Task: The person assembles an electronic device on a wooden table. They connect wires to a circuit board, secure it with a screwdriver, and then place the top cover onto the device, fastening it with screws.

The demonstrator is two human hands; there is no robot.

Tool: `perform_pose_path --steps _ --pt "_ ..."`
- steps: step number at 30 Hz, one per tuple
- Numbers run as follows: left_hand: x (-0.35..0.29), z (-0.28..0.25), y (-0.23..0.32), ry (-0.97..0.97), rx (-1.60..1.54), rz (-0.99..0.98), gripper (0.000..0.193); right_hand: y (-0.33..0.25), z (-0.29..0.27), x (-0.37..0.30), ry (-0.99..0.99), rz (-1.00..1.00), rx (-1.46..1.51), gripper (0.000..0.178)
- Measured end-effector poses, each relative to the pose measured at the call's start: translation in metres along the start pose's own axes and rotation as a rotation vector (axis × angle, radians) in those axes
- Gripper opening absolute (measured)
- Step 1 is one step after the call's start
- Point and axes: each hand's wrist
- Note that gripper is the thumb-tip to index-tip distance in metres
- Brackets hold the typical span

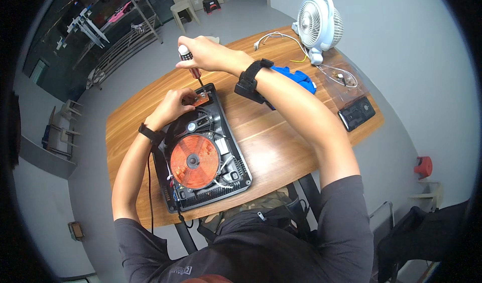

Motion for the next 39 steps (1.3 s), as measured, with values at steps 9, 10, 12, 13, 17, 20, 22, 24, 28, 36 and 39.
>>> perform_pose_path --steps 9,10,12,13,17,20,22,24,28,36,39 --pt "0.004 0.003 0.005 0.011 0.009 -0.002 0.032 0.004 0.004 0.003 -0.001 -0.022 -0.125 0.035" --pt "0.004 0.002 0.007 0.012 0.02 -0.004 0.032 0.004 0.004 0.003 -0.005 -0.019 -0.134 0.035" --pt "0.004 0.002 0.006 0.02 0.009 0.002 0.031 0.006 0.005 0.005 -0.012 -0.013 -0.15 0.036" --pt "0.004 0.002 0.006 0.022 0.002 0.006 0.031 0.005 0.005 0.005 -0.015 -0.004 -0.135 0.037" --pt "0.005 0.002 0.008 0.023 0.02 -0.005 0.03 0.001 0.004 0.005 -0.038 0.042 -0.104 0.037" --pt "0.006 0.004 0.004 0.029 0.027 0.004 0.03 -0.005 0.005 0.006 -0.069 0.069 -0.11 0.035" --pt "0.002 0.004 0.0 0.03 0.035 -0.018 0.031 -0.017 0.006 0.007 -0.131 0.11 -0.112 0.033" --pt "0.0 0.006 -0.004 0.036 0.048 -0.022 0.031 -0.039 0.001 0.007 -0.222 0.189 -0.12 0.032" --pt "0.006 0.006 0.001 0.039 0.035 0.005 0.033 -0.025 0.001 0.016 -0.172 0.071 -0.437 0.034" --pt "0.004 0.008 0.001 0.045 0.008 0.007 0.032 -0.019 -0.008 0.032 -0.277 0.024 -0.541 0.04" --pt "0.002 0.008 -0.003 0.042 0.022 0.0 0.031 -0.02 -0.007 0.029 -0.169 -0.035 -0.658 0.044"
Point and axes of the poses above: each hand's wrist, its own x-axis towards the middle knuckle, its own z-axis out of the palm, y = z × x, and after that the axes turned 1 degree about z, right-handed
